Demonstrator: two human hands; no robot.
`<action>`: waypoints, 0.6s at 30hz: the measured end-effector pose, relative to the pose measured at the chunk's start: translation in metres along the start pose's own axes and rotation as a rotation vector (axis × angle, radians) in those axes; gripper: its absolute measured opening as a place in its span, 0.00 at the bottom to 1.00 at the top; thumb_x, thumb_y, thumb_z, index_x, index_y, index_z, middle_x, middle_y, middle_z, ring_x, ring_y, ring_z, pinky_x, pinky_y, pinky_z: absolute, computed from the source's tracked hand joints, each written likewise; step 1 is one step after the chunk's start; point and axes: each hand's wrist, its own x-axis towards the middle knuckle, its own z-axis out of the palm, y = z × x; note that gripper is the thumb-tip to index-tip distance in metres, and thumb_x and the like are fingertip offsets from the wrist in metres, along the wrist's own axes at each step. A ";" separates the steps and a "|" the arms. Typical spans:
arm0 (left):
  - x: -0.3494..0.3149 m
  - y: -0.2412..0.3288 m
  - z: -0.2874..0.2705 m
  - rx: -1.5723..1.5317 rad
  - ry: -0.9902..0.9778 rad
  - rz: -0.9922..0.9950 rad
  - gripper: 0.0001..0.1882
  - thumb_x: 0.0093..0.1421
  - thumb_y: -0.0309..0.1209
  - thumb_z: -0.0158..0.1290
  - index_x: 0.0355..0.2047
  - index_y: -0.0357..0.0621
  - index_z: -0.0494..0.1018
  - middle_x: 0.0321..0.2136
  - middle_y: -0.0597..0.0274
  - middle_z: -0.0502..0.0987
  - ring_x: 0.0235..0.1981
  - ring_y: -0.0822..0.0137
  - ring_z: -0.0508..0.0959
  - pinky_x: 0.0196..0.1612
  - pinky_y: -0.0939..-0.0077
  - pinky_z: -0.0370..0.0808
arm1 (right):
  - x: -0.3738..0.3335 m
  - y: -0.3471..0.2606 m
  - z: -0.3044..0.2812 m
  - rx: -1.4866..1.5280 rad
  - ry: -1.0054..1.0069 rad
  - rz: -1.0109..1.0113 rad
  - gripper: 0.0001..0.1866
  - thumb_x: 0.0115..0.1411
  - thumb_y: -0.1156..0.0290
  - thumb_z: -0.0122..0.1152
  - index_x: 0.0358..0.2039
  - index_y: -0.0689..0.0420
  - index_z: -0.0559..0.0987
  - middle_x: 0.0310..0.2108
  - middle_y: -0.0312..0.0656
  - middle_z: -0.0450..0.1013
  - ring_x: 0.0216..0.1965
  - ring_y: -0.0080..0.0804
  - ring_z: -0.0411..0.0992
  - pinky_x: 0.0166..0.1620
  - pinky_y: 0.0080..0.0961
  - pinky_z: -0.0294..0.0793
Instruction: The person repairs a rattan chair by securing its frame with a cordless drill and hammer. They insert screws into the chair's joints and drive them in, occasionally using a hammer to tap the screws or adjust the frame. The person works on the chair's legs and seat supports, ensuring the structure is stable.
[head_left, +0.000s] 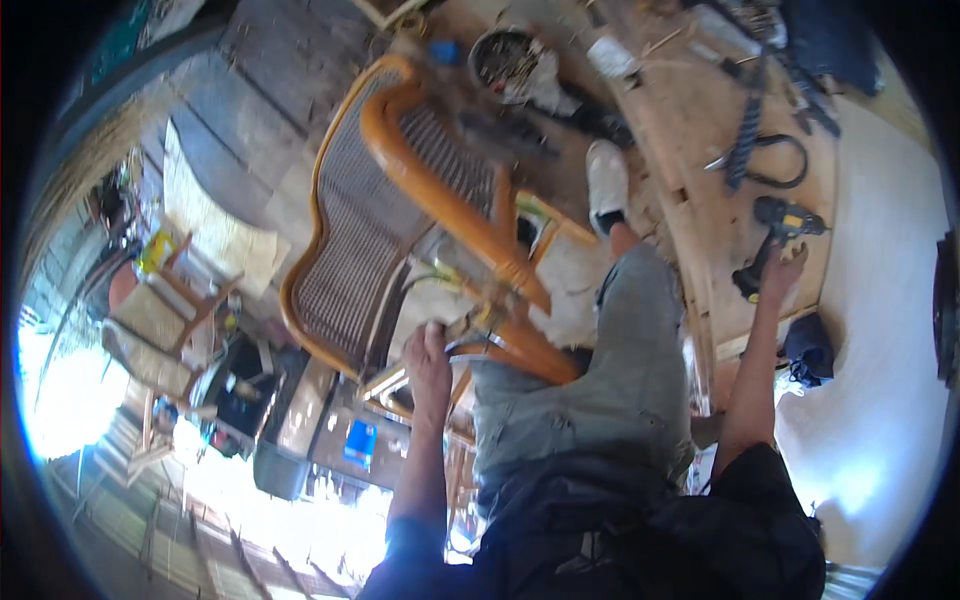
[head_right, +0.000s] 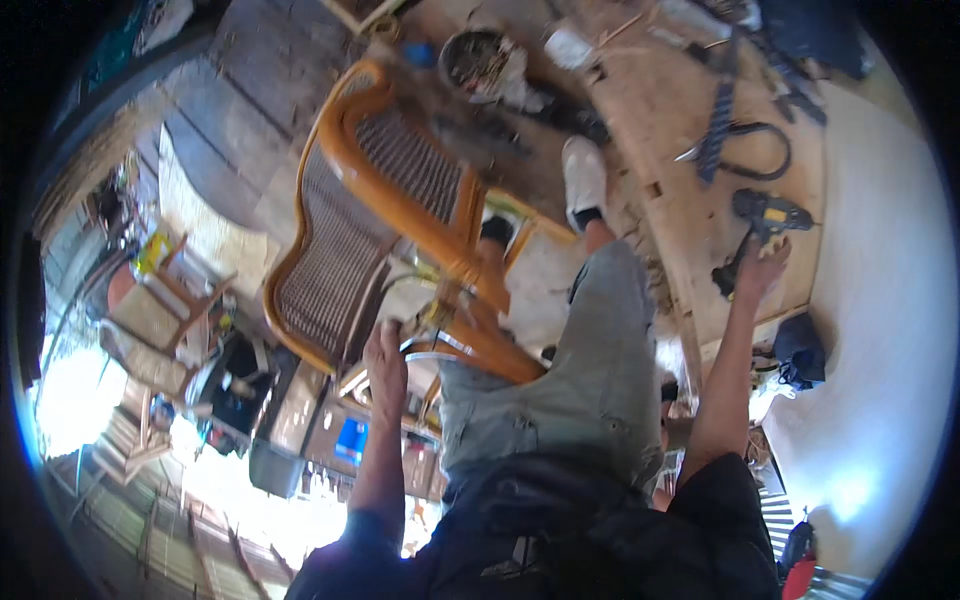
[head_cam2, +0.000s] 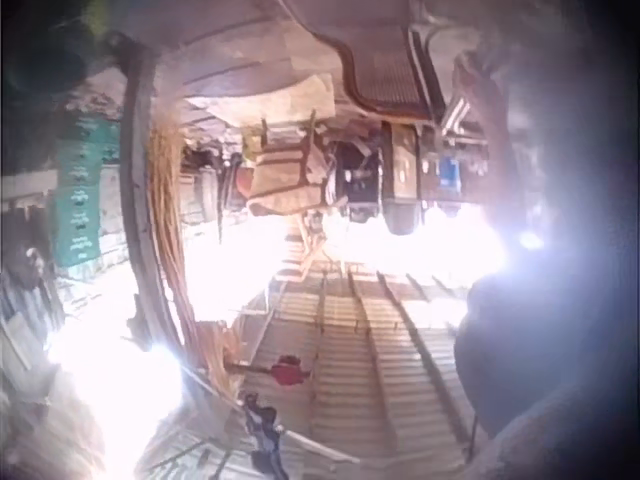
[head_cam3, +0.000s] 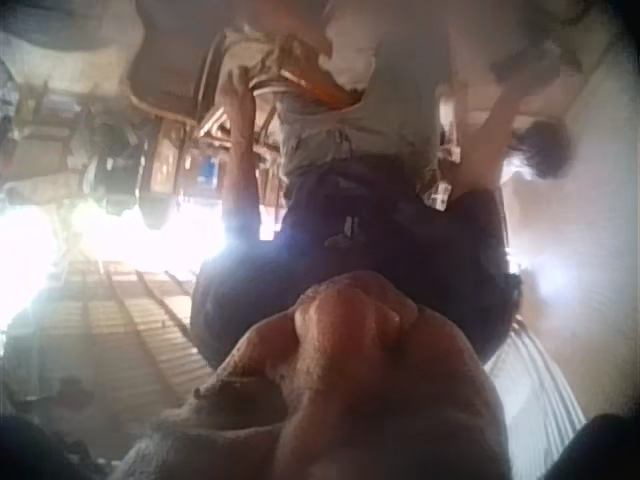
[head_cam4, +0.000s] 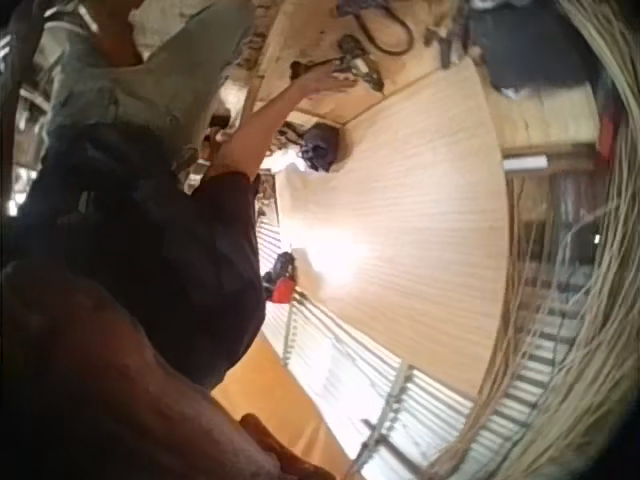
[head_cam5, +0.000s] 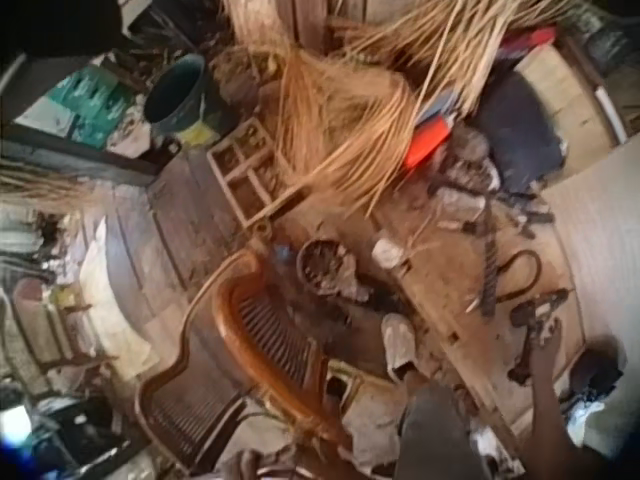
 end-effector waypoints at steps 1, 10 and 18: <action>0.001 0.021 -0.008 -0.025 -0.050 -0.042 0.19 0.65 0.38 0.38 0.30 0.34 0.71 0.22 0.47 0.71 0.24 0.55 0.71 0.31 0.63 0.66 | -0.008 -0.036 -0.008 0.105 -0.102 -0.066 0.30 0.56 0.66 0.56 0.57 0.63 0.61 0.49 0.56 0.68 0.51 0.43 0.67 0.53 0.34 0.64; 0.009 0.059 -0.012 -0.396 -0.274 -0.096 0.22 0.66 0.44 0.39 0.39 0.34 0.71 0.29 0.57 0.75 0.32 0.70 0.74 0.37 0.76 0.71 | -0.069 -0.204 0.030 0.435 -0.517 -0.098 0.18 0.58 0.65 0.56 0.47 0.61 0.74 0.42 0.44 0.74 0.44 0.28 0.72 0.48 0.22 0.67; 0.007 0.057 -0.006 -0.248 -0.333 0.016 0.26 0.62 0.49 0.42 0.40 0.33 0.70 0.34 0.54 0.73 0.37 0.65 0.72 0.41 0.72 0.68 | -0.123 -0.211 0.060 0.711 -0.815 0.120 0.14 0.59 0.68 0.55 0.43 0.62 0.76 0.34 0.36 0.74 0.35 0.18 0.70 0.42 0.17 0.68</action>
